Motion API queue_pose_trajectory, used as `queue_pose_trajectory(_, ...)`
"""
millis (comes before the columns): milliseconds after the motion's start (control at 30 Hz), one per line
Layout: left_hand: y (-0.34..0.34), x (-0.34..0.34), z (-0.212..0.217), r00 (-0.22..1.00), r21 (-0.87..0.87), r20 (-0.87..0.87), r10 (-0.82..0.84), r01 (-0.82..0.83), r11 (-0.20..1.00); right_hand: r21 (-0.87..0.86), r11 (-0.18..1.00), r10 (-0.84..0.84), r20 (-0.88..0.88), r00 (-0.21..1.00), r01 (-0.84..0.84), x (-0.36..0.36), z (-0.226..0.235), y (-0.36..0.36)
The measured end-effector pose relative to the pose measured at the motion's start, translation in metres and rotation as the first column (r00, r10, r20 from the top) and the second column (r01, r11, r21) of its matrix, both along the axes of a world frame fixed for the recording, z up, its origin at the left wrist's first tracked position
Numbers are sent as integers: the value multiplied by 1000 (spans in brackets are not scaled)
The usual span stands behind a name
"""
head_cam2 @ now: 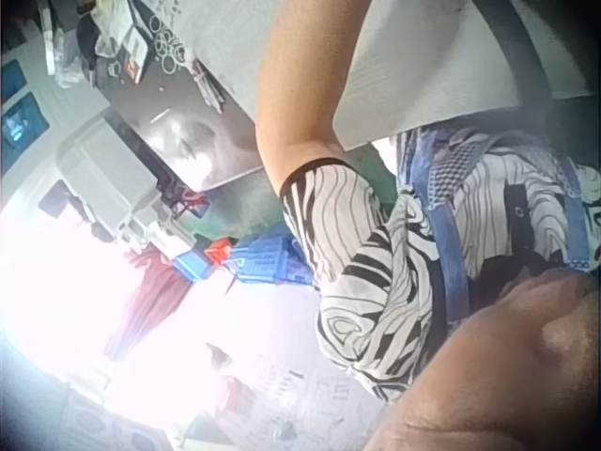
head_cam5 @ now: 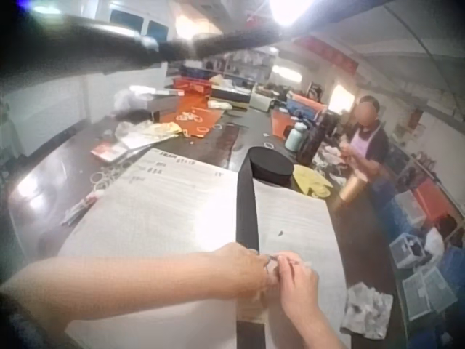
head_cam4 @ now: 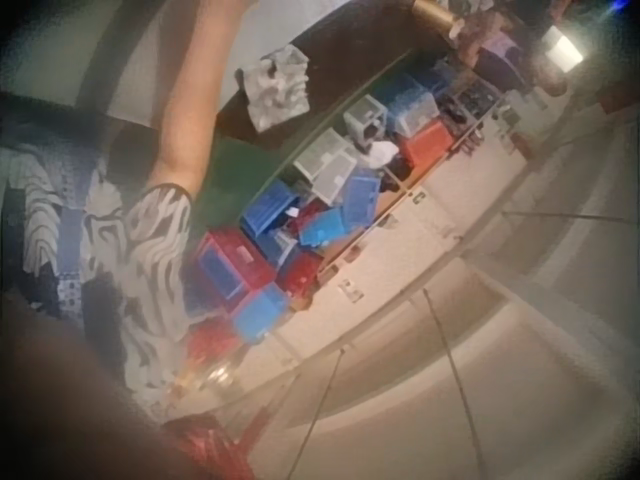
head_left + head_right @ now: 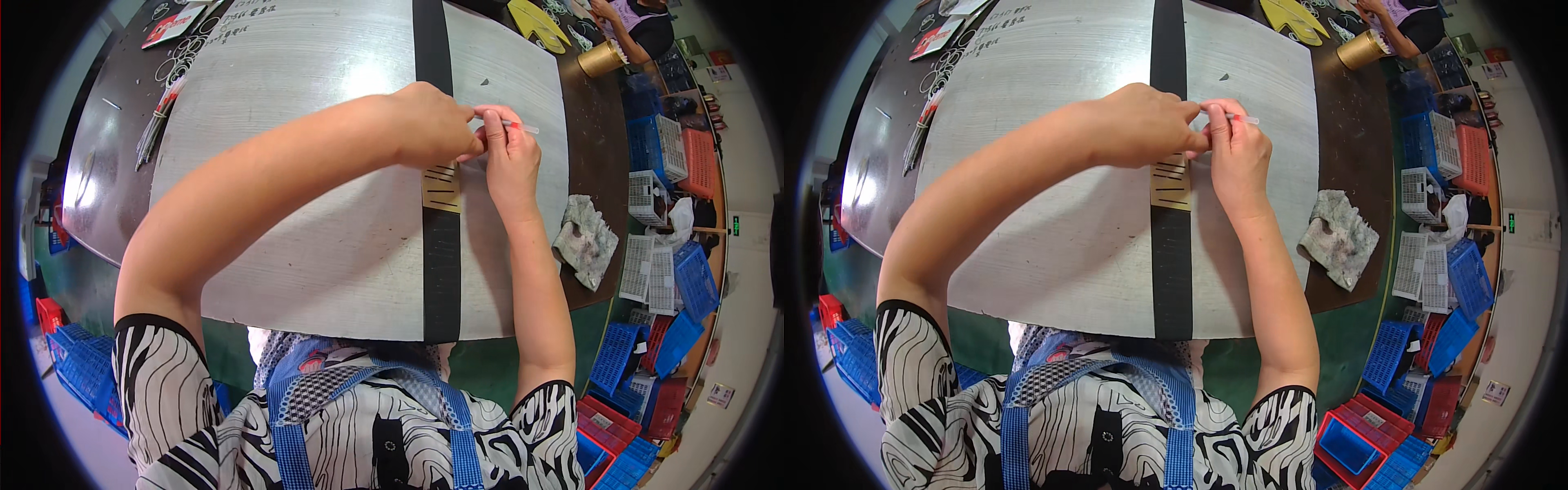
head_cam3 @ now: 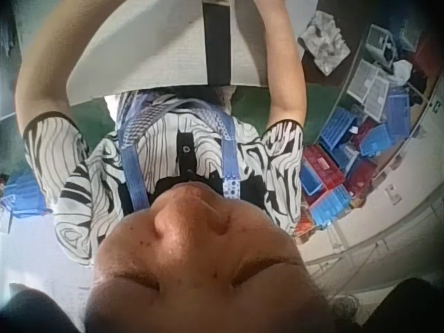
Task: Mark lines on a black strip of material using a template and a silver pen.
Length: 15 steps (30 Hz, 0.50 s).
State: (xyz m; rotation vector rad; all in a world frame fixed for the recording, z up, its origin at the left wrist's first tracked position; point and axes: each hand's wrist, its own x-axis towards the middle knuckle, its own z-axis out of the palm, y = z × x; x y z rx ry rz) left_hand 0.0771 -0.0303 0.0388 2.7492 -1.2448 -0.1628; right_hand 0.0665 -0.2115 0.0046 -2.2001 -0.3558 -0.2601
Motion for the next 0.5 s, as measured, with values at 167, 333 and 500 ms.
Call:
queue_pose_trajectory(167, 28, -4, -5, 997, 35, -78, 30, -28, 999, 204, 979, -4, -72, 997, 19, -5, -15, -4)
queue_pose_trajectory(333, 78, -46, -15, 921, -137, -211, 327, -359, 923, 43, 993, 108, 103, 989, -113, -20, -21, 7)
queue_pose_trajectory(500, 85, -64, -32, 829, -644, -443, 341, -559, 523, -238, 952, 253, 257, 933, -193, -62, -17, -7)
